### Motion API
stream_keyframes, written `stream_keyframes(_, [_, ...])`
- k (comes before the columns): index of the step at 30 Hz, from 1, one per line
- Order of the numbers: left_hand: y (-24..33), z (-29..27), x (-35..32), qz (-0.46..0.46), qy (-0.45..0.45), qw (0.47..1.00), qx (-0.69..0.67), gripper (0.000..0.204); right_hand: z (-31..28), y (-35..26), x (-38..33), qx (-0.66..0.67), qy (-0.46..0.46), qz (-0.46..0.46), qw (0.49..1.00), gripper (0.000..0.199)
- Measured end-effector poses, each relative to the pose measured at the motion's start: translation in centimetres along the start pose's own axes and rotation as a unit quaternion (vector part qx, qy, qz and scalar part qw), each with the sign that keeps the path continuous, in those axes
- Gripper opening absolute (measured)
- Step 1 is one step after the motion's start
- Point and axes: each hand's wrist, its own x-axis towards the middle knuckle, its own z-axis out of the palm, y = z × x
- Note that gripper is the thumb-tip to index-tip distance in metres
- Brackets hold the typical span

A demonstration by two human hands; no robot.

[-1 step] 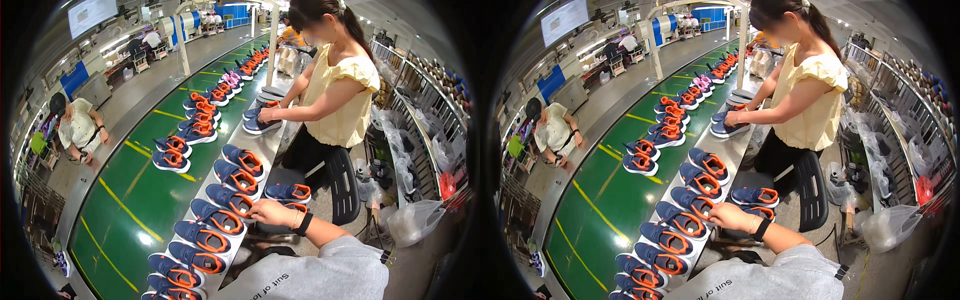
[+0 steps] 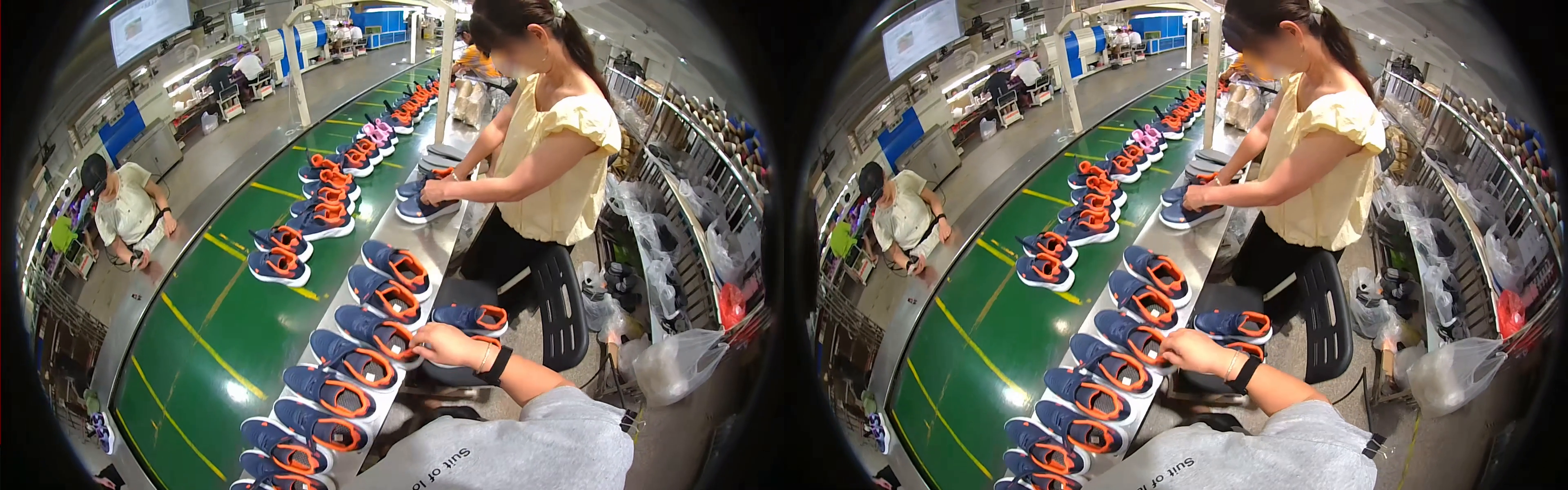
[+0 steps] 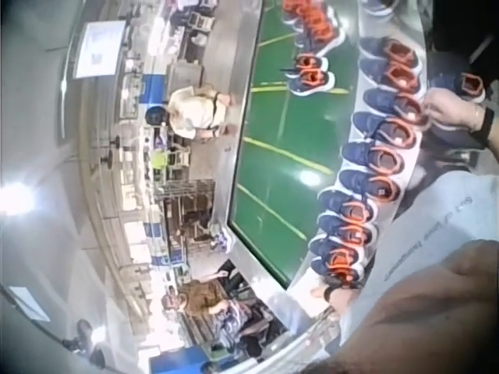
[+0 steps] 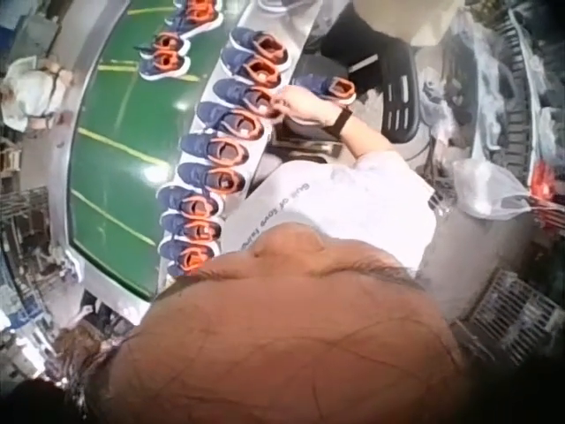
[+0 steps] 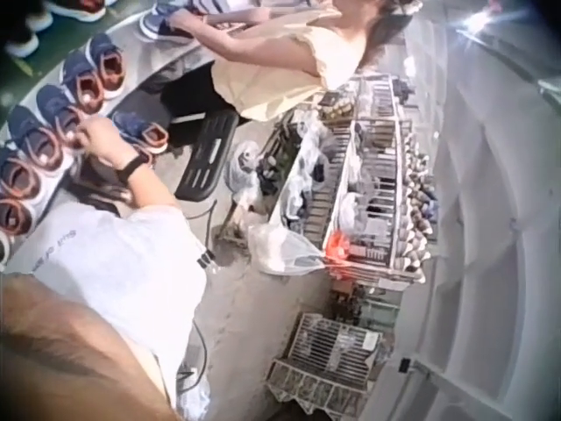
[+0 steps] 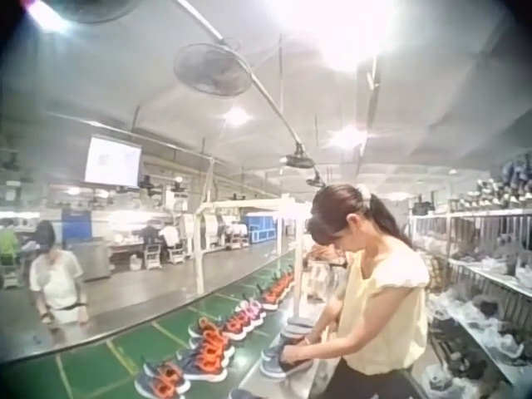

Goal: Inspecting and sorting finished athletic shoes on a factory conveyor belt and retrieving matching outsoles.

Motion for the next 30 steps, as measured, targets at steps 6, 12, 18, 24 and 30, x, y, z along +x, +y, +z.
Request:
stream_keyframes(6, [4.7,0.5,-3.1,0.006,0.025,1.000,-0.003,0.043,-2.4,13.0,3.7,0.172,0.113,0.202,0.957,0.030])
stream_keyframes(12, [13.7,-3.6,-15.4,-0.036,0.088,0.992,0.081,0.041,-8.8,24.3,9.0,0.043,0.159,0.335,0.928,0.041])
stream_keyframes(18, [22.0,8.4,-24.1,0.018,-0.068,0.980,0.188,0.033,-8.3,22.7,11.9,0.052,0.049,0.244,0.967,0.033])
stream_keyframes(24, [26.4,16.4,-31.2,0.113,-0.245,0.935,0.232,0.029,-4.7,14.2,11.3,-0.049,-0.007,0.026,0.998,0.024])
stream_keyframes(30, [26.9,19.3,-34.5,0.096,-0.325,0.910,0.239,0.033,-1.6,13.9,11.2,-0.238,-0.013,0.006,0.971,0.039])
